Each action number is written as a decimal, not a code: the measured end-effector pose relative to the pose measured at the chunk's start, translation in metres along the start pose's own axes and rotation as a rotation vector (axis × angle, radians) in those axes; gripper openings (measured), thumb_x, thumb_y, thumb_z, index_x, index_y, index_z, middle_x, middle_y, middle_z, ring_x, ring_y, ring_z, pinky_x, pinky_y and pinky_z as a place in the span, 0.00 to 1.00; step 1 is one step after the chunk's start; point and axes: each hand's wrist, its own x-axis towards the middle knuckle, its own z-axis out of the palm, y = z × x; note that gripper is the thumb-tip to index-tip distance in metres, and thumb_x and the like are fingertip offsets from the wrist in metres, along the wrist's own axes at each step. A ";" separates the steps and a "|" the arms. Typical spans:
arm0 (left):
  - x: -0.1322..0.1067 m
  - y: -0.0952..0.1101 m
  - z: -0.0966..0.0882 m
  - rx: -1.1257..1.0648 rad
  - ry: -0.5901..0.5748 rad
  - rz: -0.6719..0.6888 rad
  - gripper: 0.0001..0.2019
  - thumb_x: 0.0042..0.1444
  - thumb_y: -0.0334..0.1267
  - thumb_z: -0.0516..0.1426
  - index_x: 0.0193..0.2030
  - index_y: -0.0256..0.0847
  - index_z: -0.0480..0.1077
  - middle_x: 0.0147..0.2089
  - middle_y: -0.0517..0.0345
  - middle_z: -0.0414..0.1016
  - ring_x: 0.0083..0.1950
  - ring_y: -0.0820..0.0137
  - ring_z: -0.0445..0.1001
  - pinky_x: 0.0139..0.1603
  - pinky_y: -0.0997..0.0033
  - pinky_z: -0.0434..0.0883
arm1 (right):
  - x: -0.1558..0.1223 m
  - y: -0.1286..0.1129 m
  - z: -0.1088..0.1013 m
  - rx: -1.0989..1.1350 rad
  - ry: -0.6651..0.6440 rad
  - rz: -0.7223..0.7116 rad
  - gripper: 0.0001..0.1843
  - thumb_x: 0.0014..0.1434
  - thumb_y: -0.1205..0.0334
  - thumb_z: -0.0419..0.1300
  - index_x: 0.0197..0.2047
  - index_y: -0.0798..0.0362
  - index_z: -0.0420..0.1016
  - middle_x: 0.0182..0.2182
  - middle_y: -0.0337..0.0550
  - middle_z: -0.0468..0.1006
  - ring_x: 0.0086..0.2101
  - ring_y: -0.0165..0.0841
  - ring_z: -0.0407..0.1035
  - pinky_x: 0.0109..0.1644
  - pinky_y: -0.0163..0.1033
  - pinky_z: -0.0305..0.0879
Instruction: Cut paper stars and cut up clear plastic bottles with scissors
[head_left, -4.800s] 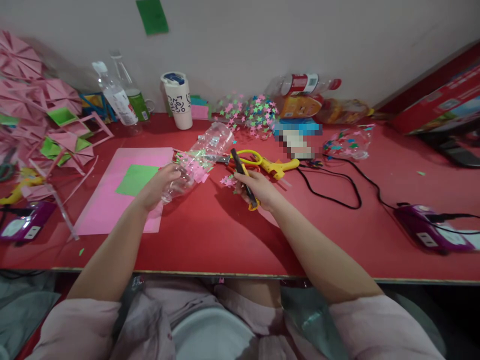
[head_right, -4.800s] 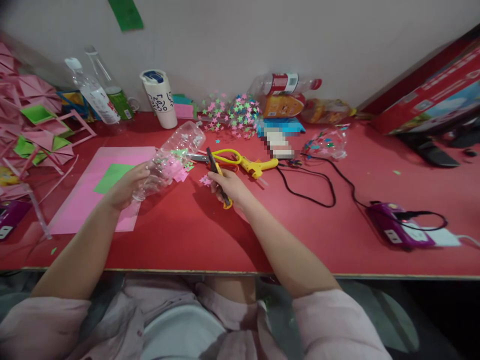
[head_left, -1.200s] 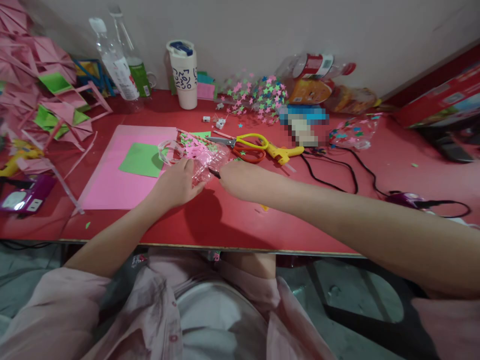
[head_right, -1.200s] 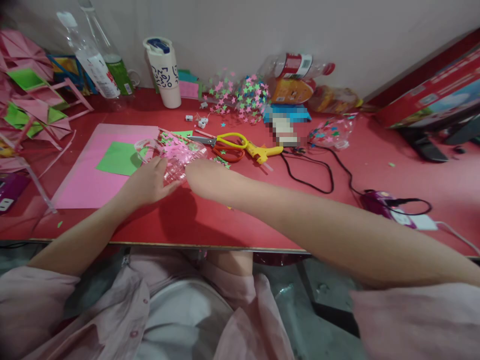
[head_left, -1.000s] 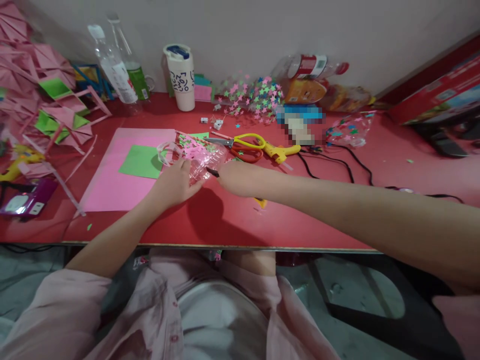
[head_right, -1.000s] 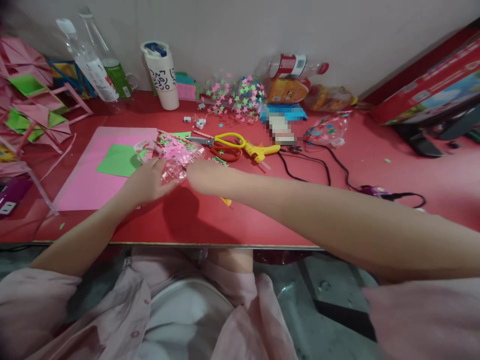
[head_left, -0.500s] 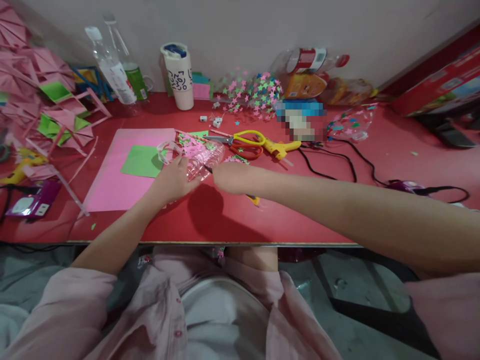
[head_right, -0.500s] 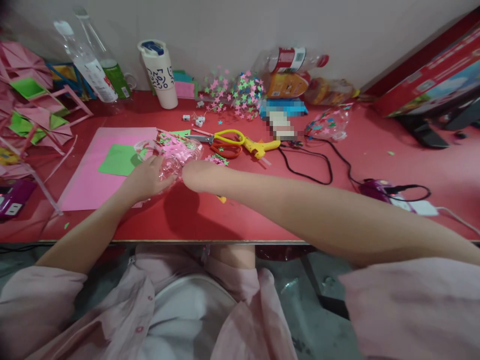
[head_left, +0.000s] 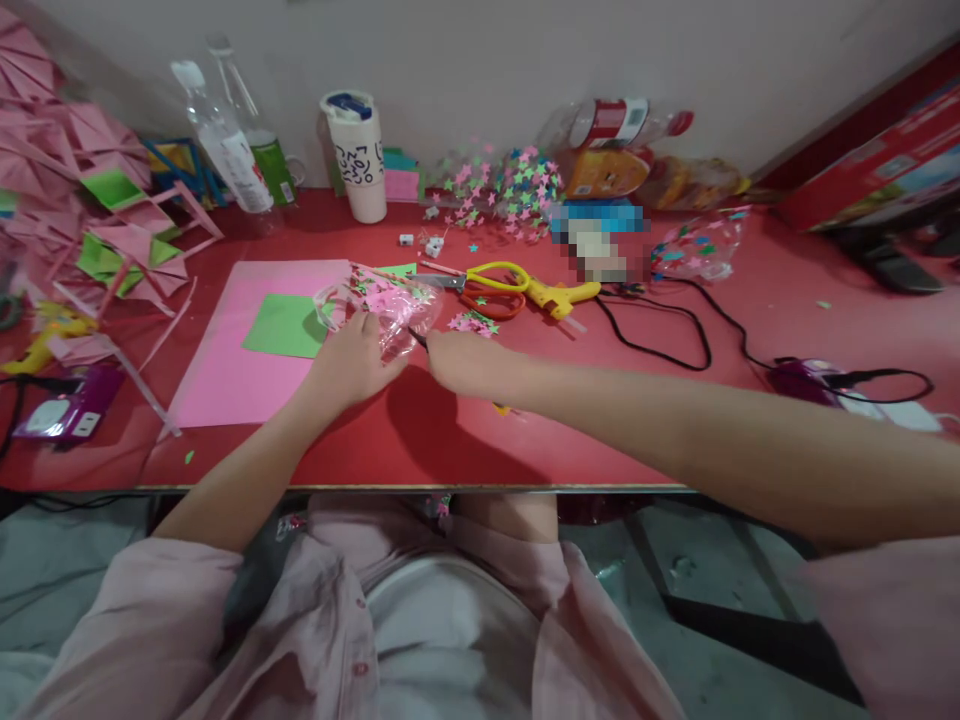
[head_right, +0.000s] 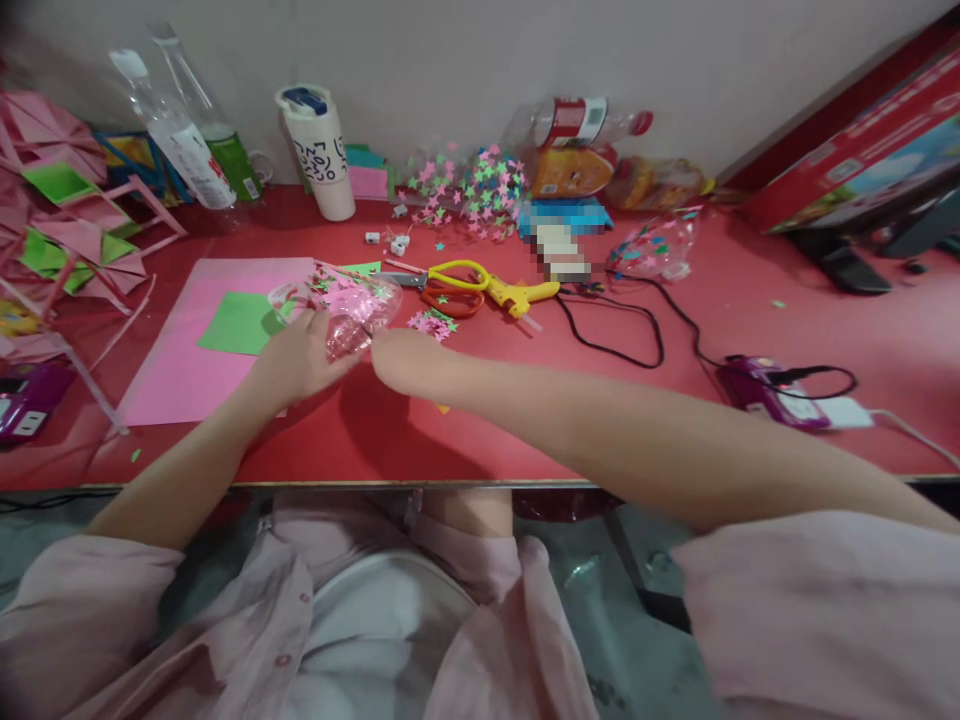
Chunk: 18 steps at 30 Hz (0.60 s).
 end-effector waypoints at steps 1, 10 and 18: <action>-0.001 0.002 -0.001 0.020 0.001 -0.005 0.30 0.54 0.52 0.55 0.53 0.27 0.62 0.51 0.35 0.69 0.53 0.50 0.71 0.50 0.56 0.70 | -0.006 0.001 0.003 -0.016 0.014 0.023 0.15 0.62 0.69 0.47 0.48 0.65 0.69 0.36 0.60 0.79 0.36 0.42 0.74 0.34 0.40 0.62; -0.007 0.004 -0.001 0.083 0.010 0.014 0.37 0.54 0.57 0.53 0.60 0.26 0.56 0.55 0.31 0.66 0.55 0.48 0.68 0.51 0.55 0.68 | -0.037 0.013 -0.021 0.038 0.062 0.111 0.18 0.67 0.59 0.44 0.49 0.59 0.68 0.39 0.55 0.79 0.37 0.40 0.73 0.33 0.37 0.58; -0.009 0.006 0.004 0.169 0.033 0.088 0.33 0.61 0.50 0.46 0.64 0.22 0.53 0.54 0.31 0.67 0.55 0.48 0.68 0.49 0.55 0.69 | -0.031 0.008 -0.019 -0.030 0.057 0.037 0.21 0.67 0.58 0.43 0.57 0.59 0.65 0.41 0.56 0.79 0.38 0.41 0.73 0.36 0.39 0.60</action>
